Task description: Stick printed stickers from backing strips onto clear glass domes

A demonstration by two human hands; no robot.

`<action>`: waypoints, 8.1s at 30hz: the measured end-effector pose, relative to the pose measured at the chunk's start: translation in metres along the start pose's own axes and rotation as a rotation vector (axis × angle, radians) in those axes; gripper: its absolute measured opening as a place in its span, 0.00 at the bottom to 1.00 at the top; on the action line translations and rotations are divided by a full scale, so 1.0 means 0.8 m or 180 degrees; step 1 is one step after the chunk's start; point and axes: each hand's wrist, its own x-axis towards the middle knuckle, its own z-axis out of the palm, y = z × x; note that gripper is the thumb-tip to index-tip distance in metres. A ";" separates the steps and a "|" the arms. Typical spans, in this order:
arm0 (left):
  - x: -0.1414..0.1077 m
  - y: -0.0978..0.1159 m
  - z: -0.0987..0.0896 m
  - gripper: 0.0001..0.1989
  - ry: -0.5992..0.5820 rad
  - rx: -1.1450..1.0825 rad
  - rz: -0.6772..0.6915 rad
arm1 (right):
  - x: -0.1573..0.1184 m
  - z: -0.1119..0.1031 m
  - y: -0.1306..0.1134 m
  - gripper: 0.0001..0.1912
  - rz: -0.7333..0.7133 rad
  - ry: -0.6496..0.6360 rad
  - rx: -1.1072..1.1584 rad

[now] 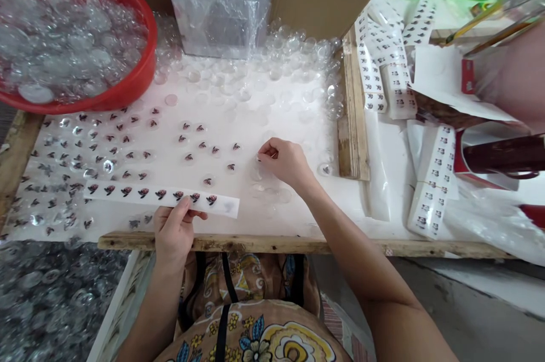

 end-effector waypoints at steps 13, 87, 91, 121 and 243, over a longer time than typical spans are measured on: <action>0.001 -0.015 -0.014 0.17 -0.0130 0.0776 0.0118 | 0.009 0.034 -0.012 0.16 -0.1055 0.0488 -0.0890; -0.001 -0.018 -0.014 0.15 0.0097 0.0617 0.0002 | -0.038 0.023 -0.003 0.04 -0.0277 -0.0206 0.0165; -0.001 -0.018 -0.013 0.15 0.0092 0.0582 -0.0014 | -0.036 0.022 0.002 0.04 -0.0336 -0.0114 0.0206; -0.003 -0.019 -0.021 0.13 -0.0492 0.0388 0.0129 | -0.037 0.011 0.003 0.04 -0.0299 -0.0193 -0.0117; -0.002 -0.016 -0.011 0.22 -0.0229 0.0690 -0.0012 | -0.102 0.022 0.015 0.02 -0.0564 -0.0174 0.0036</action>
